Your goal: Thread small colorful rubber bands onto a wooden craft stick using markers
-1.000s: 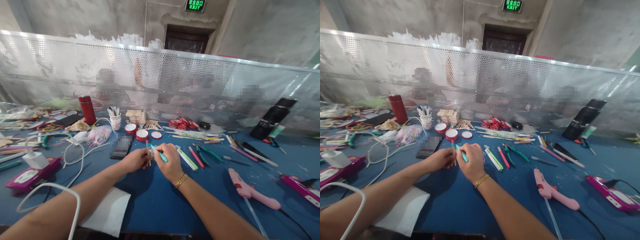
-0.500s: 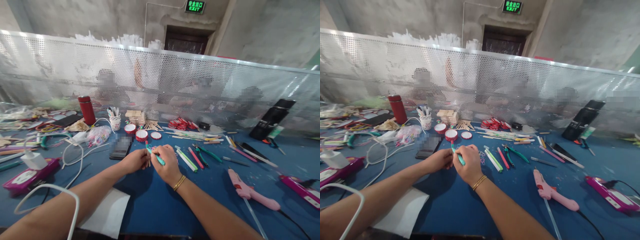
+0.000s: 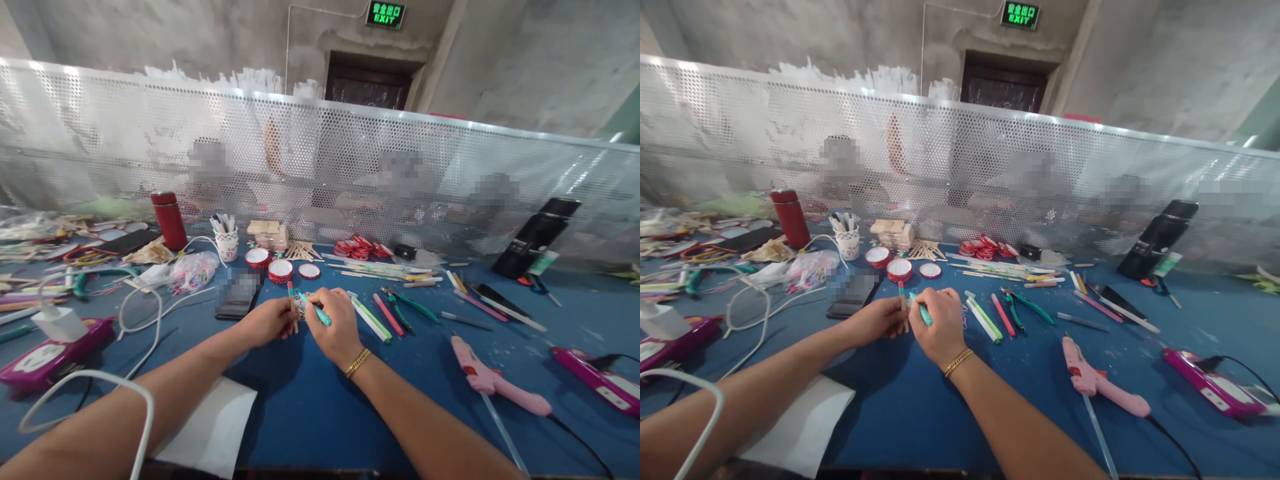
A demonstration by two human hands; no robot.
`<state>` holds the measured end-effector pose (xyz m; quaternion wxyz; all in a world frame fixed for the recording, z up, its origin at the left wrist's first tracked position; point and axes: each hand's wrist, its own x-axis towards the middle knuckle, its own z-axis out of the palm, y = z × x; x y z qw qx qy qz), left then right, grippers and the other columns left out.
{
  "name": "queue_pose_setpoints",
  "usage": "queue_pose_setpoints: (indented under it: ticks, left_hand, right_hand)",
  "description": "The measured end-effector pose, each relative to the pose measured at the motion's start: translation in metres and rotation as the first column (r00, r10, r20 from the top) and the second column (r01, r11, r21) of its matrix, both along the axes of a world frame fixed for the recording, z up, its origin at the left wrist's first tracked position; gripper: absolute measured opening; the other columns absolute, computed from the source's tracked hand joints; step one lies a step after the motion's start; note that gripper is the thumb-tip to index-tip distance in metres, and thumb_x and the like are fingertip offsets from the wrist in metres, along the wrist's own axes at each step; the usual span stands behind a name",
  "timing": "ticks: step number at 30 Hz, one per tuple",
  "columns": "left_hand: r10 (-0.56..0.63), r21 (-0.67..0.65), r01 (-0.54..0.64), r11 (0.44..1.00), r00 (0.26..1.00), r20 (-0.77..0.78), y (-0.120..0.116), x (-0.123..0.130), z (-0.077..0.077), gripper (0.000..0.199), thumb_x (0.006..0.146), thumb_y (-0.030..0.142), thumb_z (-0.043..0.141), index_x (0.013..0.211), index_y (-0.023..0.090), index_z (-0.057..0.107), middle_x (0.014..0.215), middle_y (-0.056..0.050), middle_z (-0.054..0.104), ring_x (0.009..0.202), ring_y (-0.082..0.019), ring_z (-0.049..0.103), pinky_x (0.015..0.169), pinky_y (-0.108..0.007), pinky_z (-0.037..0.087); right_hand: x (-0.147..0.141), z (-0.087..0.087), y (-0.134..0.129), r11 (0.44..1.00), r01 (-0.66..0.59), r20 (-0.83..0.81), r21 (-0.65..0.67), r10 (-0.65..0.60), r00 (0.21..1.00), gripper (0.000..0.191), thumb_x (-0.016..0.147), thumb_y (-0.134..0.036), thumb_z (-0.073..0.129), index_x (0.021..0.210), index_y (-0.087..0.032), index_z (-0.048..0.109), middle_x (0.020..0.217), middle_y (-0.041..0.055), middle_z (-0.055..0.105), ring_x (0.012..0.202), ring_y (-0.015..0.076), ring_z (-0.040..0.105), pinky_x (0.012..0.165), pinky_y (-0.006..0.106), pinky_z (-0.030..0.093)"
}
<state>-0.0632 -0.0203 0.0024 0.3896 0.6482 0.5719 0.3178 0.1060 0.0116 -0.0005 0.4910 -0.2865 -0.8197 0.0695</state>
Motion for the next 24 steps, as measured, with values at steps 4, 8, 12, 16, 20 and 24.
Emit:
queue_pose_setpoints:
  ticks: [4, 8, 12, 16, 20, 24]
  left_hand:
    - [0.023, -0.008, -0.023, 1.000, 1.000, 0.007, 0.0008, -0.0004, -0.0024, 0.015, 0.083, 0.030, 0.046, 0.073, 0.019, 0.048, 0.059, 0.002, 0.057, 0.049, -0.010, 0.053, 0.048, -0.021, 0.042]
    - [0.022, -0.002, -0.022, 1.000, 1.000, 0.007, 0.0001, -0.0009, -0.0027, 0.015, 0.082, 0.030, 0.046, 0.073, 0.019, 0.049, 0.059, 0.002, 0.058, 0.050, -0.010, 0.054, 0.048, -0.021, 0.043]
    - [0.013, 0.001, -0.013, 1.000, 1.000, 0.003, 0.0001, -0.0022, -0.0034, 0.015, 0.082, 0.029, 0.047, 0.072, 0.018, 0.050, 0.059, 0.002, 0.057, 0.050, -0.010, 0.054, 0.048, -0.020, 0.042]
    - [0.011, -0.002, -0.011, 1.000, 1.000, 0.022, 0.0014, -0.0030, -0.0051, 0.015, 0.081, 0.030, 0.047, 0.073, 0.018, 0.050, 0.059, 0.002, 0.057, 0.050, -0.009, 0.054, 0.048, -0.020, 0.042]
    - [0.005, -0.014, -0.005, 1.000, 0.999, 0.044, 0.0023, -0.0026, -0.0049, 0.018, 0.082, 0.034, 0.048, 0.074, 0.018, 0.050, 0.059, 0.003, 0.056, 0.050, -0.009, 0.053, 0.048, -0.020, 0.042]
    - [0.004, -0.015, -0.003, 1.000, 0.999, 0.045, 0.0024, -0.0018, -0.0034, 0.018, 0.081, 0.035, 0.049, 0.075, 0.018, 0.049, 0.059, 0.003, 0.057, 0.050, -0.009, 0.053, 0.047, -0.020, 0.041]
  right_hand:
    - [-0.0012, 0.0010, -0.0044, 0.999, -0.046, 0.006, 0.003, 0.046, 0.999, 0.009, 0.087, -0.020, 0.051, 0.079, -0.022, 0.052, 0.072, -0.0010, 0.061, 0.071, 0.0153, 0.054, 0.084, 0.034, 0.035]
    - [-0.0033, 0.0014, -0.0072, 0.998, -0.069, 0.014, 0.002, 0.069, 0.997, 0.010, 0.088, -0.020, 0.051, 0.079, -0.022, 0.053, 0.073, -0.0008, 0.061, 0.072, 0.0151, 0.054, 0.086, 0.034, 0.035]
    - [-0.0037, 0.0009, -0.0071, 0.998, -0.070, 0.026, -0.005, 0.070, 0.997, 0.009, 0.088, -0.021, 0.051, 0.079, -0.021, 0.053, 0.074, -0.0009, 0.062, 0.074, 0.0149, 0.055, 0.087, 0.034, 0.034]
    - [-0.0038, 0.0002, -0.0068, 0.999, -0.053, 0.044, -0.004, 0.053, 0.998, 0.009, 0.088, -0.021, 0.051, 0.079, -0.021, 0.053, 0.074, -0.0010, 0.062, 0.074, 0.0148, 0.055, 0.088, 0.033, 0.034]
    - [-0.0031, -0.0001, -0.0047, 1.000, -0.004, 0.047, -0.006, 0.004, 0.999, 0.010, 0.087, -0.020, 0.051, 0.078, -0.021, 0.053, 0.072, -0.0011, 0.061, 0.072, 0.0150, 0.054, 0.087, 0.034, 0.034]
    - [-0.0021, 0.0005, -0.0039, 1.000, 0.007, 0.037, -0.010, -0.007, 0.999, 0.009, 0.086, -0.019, 0.052, 0.078, -0.022, 0.053, 0.072, -0.0011, 0.062, 0.072, 0.0152, 0.054, 0.085, 0.034, 0.034]
